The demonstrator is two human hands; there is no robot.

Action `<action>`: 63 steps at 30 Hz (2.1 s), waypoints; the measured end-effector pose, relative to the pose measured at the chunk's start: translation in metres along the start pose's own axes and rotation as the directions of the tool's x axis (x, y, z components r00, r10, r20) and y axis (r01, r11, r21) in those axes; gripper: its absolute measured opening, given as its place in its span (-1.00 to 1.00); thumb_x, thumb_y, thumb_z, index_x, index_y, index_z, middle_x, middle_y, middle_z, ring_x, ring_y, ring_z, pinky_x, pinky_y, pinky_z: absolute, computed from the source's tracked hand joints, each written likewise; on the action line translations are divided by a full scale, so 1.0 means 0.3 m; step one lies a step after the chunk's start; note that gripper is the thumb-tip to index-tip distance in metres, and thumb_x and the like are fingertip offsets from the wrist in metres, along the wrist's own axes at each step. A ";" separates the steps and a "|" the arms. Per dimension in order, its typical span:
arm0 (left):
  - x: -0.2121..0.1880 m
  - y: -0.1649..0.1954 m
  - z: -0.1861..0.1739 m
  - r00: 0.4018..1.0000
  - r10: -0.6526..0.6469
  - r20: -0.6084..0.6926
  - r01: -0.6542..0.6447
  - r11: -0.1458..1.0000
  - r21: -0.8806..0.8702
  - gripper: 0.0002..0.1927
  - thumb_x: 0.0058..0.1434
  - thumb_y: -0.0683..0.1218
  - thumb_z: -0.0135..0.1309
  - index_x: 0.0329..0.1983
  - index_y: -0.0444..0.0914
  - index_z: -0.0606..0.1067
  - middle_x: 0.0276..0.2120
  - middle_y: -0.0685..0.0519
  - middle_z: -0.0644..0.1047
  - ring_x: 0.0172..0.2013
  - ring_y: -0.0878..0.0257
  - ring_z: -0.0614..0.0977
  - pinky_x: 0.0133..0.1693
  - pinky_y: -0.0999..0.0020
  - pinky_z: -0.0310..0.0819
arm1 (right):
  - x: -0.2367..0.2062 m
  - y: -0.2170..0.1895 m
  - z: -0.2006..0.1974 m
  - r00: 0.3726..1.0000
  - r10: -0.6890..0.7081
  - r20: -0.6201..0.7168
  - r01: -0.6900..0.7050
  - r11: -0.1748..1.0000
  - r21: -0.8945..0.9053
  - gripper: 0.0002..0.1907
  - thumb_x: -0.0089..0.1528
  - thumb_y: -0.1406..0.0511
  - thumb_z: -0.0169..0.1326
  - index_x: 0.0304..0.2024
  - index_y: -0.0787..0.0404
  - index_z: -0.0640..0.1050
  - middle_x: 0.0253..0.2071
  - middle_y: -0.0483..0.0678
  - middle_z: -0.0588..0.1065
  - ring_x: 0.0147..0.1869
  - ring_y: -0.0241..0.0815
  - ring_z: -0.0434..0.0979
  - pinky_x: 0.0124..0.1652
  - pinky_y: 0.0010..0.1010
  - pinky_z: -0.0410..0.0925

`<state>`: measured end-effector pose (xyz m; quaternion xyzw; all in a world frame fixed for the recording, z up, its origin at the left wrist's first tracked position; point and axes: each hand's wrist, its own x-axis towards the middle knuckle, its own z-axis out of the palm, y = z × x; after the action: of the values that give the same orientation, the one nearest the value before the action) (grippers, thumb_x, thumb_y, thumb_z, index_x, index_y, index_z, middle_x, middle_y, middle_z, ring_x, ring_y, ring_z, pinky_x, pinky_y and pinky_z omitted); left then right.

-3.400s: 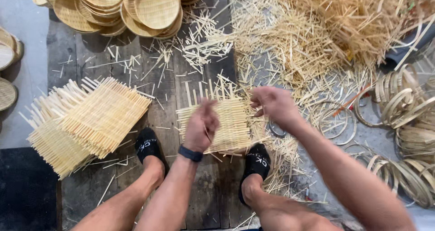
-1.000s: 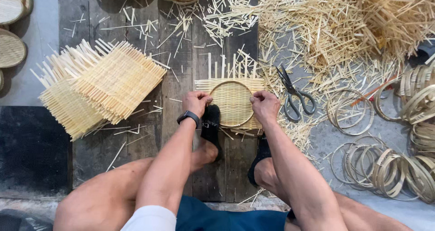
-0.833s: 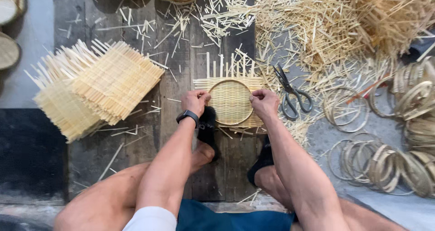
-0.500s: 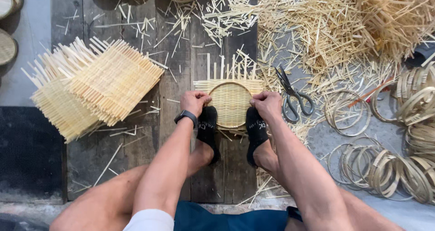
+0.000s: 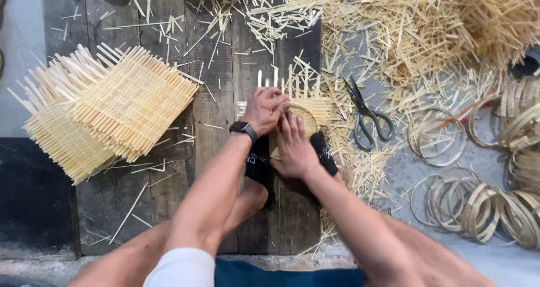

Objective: The person sits on the floor and assembles round bamboo sieve bases. They trim the protruding ends of a woven bamboo mat with scissors, bend a thin bamboo rim ring around the mat edge, press the rim in place using a round wooden form and a wooden block, then stack the finished mat with others.

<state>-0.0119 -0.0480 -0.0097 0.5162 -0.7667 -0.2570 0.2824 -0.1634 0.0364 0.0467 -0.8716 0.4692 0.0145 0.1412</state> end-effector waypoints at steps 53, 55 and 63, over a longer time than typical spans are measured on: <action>0.031 -0.102 0.131 0.868 -0.430 0.248 0.494 0.687 -0.534 -0.62 0.13 0.04 0.37 -0.11 -0.28 0.60 -0.27 0.04 0.64 -0.26 0.36 0.61 -0.21 0.46 0.52 | 0.163 0.390 0.105 0.896 0.391 -0.213 -0.125 0.680 0.723 -0.58 0.38 0.13 -0.12 -0.04 0.21 0.69 -0.14 -0.01 0.63 -0.02 -0.18 0.53 0.03 -0.31 0.36; 0.005 -0.050 0.084 0.888 -0.386 0.252 0.460 0.764 -0.453 -0.51 0.03 0.03 0.47 -0.06 -0.28 0.56 -0.17 0.02 0.64 -0.17 0.35 0.62 -0.13 0.45 0.51 | 0.067 0.456 -0.058 0.811 0.583 -0.041 -0.245 0.402 0.882 -0.48 0.44 0.05 -0.23 0.02 0.21 0.65 -0.12 0.07 0.64 -0.03 -0.04 0.58 0.05 -0.21 0.39; -0.107 0.225 -0.038 0.990 0.131 -0.059 -0.138 0.981 -0.137 -0.67 -0.02 -0.20 0.25 -0.16 -0.19 0.51 -0.18 -0.02 0.52 -0.14 0.03 0.60 -0.10 0.19 0.55 | -0.418 0.699 -0.578 0.795 0.480 0.371 -0.487 0.869 -0.080 -0.56 0.35 -0.02 -0.05 0.02 0.06 0.64 -0.10 0.03 0.66 -0.03 -0.05 0.68 0.08 -0.16 0.49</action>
<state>-0.0376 0.0036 0.0392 0.4481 -0.7727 -0.2777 0.3536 -0.4243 -0.0156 0.1840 -0.7018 0.6400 0.2134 0.2290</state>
